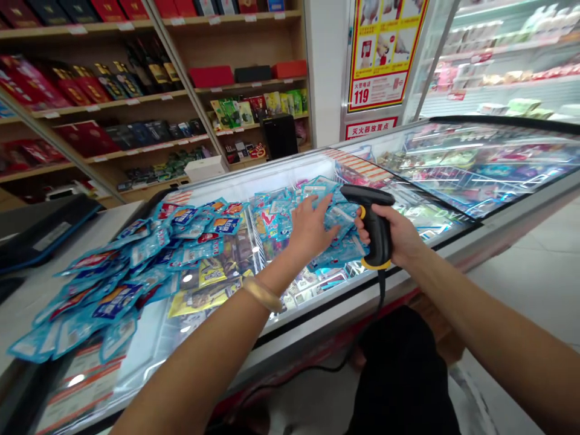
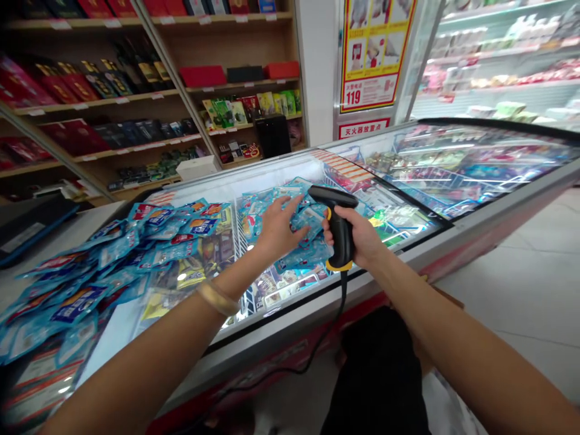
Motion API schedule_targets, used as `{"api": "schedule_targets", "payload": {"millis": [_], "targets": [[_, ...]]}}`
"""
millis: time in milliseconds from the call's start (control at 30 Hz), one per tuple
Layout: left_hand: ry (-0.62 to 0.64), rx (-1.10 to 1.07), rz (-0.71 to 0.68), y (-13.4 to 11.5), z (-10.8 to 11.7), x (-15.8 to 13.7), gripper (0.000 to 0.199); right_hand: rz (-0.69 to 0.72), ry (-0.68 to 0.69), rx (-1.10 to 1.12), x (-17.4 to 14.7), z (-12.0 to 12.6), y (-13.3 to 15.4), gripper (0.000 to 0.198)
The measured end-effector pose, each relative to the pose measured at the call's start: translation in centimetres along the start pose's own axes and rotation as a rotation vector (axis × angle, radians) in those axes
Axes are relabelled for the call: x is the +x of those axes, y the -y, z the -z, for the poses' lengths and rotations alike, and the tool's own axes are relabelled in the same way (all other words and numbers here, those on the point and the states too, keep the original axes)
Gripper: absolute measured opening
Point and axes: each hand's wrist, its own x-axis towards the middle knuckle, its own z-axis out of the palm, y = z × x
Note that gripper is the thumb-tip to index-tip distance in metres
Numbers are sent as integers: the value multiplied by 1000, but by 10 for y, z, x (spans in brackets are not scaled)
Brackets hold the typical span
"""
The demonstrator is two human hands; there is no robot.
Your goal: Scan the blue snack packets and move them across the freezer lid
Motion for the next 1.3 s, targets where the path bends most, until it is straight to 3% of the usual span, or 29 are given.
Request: {"api": "schedule_targets", "payload": {"millis": [133, 233, 500, 667, 800, 1033, 1167, 1300], "targets": [[189, 191, -37, -1, -9, -21, 62, -56, -10, 18, 5, 6, -13, 26], [247, 226, -20, 0, -11, -26, 63, -52, 14, 24, 10, 6, -18, 26], [237, 187, -6, -2, -14, -18, 65, -61, -28, 43, 8, 1, -12, 21], [120, 124, -14, 9, 5, -29, 64, -30, -32, 21, 3, -16, -7, 21], [-26, 144, 41, 40, 38, -47, 60, -47, 63, -7, 6, -49, -15, 18], [-254, 217, 243, 133, 112, -104, 51, -210, 295, -69, 21, -132, -66, 19], [-257, 326, 390, 168, 138, -132, 36, -318, 375, -76, 29, -167, -92, 17], [-175, 394, 429, 175, 139, -143, 28, -394, 367, -101, 36, -176, -107, 19]]}}
